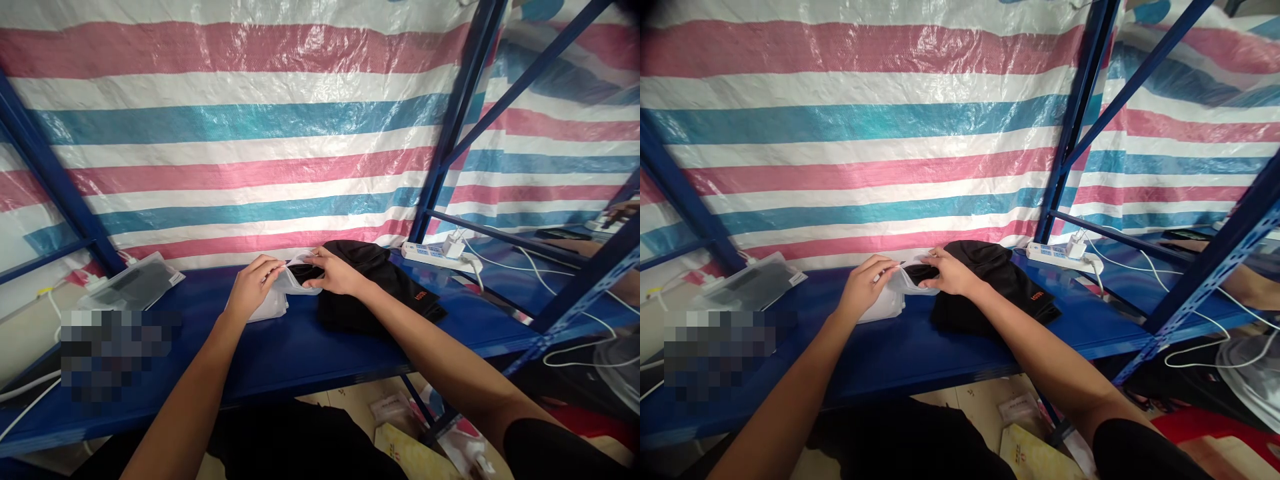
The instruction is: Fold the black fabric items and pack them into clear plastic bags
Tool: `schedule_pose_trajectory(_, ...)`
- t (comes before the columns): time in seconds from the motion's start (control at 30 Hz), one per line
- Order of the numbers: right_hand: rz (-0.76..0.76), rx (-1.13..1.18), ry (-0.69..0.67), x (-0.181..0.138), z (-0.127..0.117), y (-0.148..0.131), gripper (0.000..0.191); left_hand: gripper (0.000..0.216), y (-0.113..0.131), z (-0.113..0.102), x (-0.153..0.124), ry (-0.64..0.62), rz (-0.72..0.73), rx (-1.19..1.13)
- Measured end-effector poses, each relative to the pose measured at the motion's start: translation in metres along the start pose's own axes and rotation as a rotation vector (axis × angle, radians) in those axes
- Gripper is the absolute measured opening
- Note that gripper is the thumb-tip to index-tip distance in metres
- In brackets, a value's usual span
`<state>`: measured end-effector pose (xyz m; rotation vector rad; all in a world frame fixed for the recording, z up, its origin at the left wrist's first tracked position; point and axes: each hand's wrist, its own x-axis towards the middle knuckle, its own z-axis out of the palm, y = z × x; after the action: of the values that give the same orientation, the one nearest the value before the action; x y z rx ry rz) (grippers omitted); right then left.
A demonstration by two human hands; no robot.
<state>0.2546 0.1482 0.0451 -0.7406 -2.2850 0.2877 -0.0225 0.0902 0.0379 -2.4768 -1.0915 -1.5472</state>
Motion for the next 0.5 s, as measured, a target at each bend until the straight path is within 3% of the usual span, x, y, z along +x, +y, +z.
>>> schedule_pose_trajectory(0.03,0.016,-0.020,-0.012,0.000,0.003,0.001,0.069,0.027,0.005,0.003,0.000,-0.003,0.013,-0.007)
schedule_pose_trajectory(0.1,0.034,-0.054,-0.007,0.000,0.008,0.000,0.072,0.028,0.013,0.008,0.000,-0.015,0.035,-0.027)
schedule_pose_trajectory(0.2,0.057,-0.074,0.037,-0.001,0.011,-0.003,0.052,0.028,0.022,0.014,-0.001,-0.024,0.051,-0.062)
schedule_pose_trajectory(0.3,0.103,-0.038,0.104,0.001,0.010,-0.004,0.023,0.028,0.025,0.014,0.000,0.063,0.040,-0.071)
schedule_pose_trajectory(0.4,0.166,0.072,0.213,0.004,0.007,-0.001,0.014,0.051,0.018,0.012,0.002,0.222,-0.021,-0.064)
schedule_pose_trajectory(0.5,0.243,0.410,0.247,0.006,0.006,-0.002,0.025,0.075,0.001,0.014,0.002,0.281,-0.193,-0.162)
